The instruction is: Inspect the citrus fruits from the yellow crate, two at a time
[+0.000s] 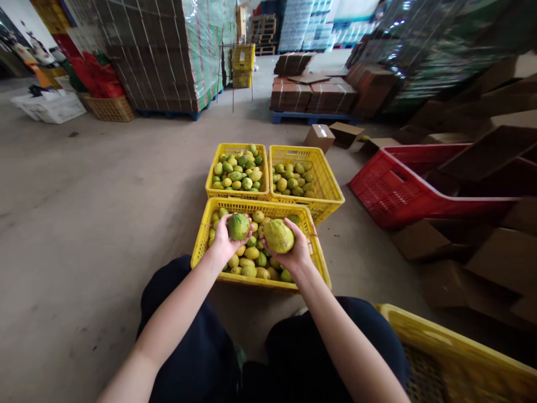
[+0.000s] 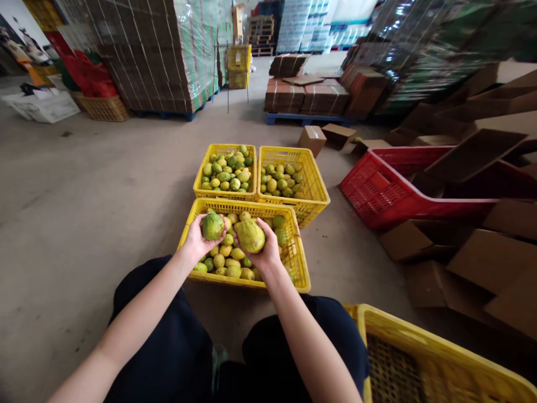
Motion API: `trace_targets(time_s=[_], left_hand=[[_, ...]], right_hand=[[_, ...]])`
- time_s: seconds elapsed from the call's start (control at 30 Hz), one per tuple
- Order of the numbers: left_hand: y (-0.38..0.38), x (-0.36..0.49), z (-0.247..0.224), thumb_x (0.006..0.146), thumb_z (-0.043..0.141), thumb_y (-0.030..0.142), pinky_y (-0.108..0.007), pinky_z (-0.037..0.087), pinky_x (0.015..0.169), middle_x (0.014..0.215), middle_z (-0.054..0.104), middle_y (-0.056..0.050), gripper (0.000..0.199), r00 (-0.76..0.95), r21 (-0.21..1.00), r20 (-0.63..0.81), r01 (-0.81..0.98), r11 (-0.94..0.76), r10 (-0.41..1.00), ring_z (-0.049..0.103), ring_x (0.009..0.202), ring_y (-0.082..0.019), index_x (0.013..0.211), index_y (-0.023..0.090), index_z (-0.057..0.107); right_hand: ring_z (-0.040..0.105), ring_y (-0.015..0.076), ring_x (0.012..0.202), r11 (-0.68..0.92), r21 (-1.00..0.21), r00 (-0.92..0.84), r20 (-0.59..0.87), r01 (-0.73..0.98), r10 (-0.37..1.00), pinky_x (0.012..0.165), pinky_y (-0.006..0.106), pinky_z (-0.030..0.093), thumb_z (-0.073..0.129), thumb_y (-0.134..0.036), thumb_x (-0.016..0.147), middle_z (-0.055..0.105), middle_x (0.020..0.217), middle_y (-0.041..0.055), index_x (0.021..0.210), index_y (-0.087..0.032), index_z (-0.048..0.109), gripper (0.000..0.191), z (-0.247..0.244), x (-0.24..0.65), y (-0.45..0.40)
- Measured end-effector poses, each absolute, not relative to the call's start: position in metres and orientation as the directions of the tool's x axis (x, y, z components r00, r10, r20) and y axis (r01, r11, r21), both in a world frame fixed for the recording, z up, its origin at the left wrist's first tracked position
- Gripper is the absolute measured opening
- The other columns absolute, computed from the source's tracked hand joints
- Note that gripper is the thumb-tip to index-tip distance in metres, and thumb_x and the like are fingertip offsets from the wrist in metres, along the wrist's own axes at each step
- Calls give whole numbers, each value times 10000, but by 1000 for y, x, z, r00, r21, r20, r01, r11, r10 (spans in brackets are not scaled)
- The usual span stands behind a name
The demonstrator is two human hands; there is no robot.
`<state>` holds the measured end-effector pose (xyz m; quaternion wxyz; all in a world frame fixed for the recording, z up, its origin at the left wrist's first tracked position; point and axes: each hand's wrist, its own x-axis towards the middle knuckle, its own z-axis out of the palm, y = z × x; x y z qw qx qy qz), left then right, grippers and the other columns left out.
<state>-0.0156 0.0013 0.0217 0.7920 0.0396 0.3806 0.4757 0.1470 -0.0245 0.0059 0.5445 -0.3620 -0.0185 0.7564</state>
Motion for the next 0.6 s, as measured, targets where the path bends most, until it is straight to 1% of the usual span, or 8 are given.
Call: trace_targets(time_s=[0.07,0.1,0.13,0.23,0.33,0.43,0.5,0.6], left_hand=[[0,-15,25,831,423,255,-252,517,498,675,669,-75,260,213,468,-545,-726,505,811,644,561,-169,806,112,638],[0,-14,27,821,427,252,-250,511,491,665,666,-70,258,192,489,-531,-725,484,825,638,547,-165,784,112,641],[-1,-14,28,811,430,250,-249,507,487,655,662,-65,258,177,508,-517,-724,466,838,633,538,-162,761,113,643],[-1,-14,31,787,446,260,-243,493,474,619,647,-46,256,156,554,-482,-708,438,862,621,514,-152,688,122,638],[0,-12,31,772,466,280,-231,484,482,588,633,-27,255,140,605,-456,-675,421,879,613,507,-139,634,139,627],[-1,-9,27,742,487,305,-235,493,518,568,626,-21,240,137,658,-429,-630,412,893,631,551,-149,614,155,625],[-3,-5,23,720,499,332,-246,498,544,575,635,-35,245,159,702,-379,-592,395,912,650,606,-172,596,159,620],[-6,1,15,710,526,362,-250,497,592,630,669,-53,266,144,809,-241,-517,281,960,653,659,-179,584,154,634]], right_hand=[[697,227,592,-423,-450,-166,-506,-786,846,541,334,586,497,-364,870,733,705,103,859,-148,655,268,4,145,-25],[699,229,596,-426,-473,-177,-484,-771,857,541,336,585,497,-366,868,733,712,106,861,-143,660,277,3,143,-26],[701,229,606,-422,-497,-190,-452,-758,872,549,338,586,512,-351,860,735,726,104,860,-143,663,257,2,142,-26],[701,209,624,-367,-551,-205,-334,-749,920,599,329,591,581,-237,810,734,750,75,824,-164,655,105,2,138,-29],[695,198,619,-349,-527,-223,-288,-775,931,621,323,592,604,-193,785,716,711,55,761,-170,635,45,2,136,-32],[692,214,604,-339,-451,-209,-314,-825,926,592,343,594,612,-255,779,707,694,50,726,-165,624,105,2,136,-34],[692,219,612,-293,-421,-160,-323,-858,933,597,354,595,611,-308,771,720,726,63,764,-155,644,156,1,137,-33],[696,227,666,-217,-439,-82,-306,-872,948,637,358,594,601,-374,744,739,811,109,848,-118,683,288,0,136,-30]])
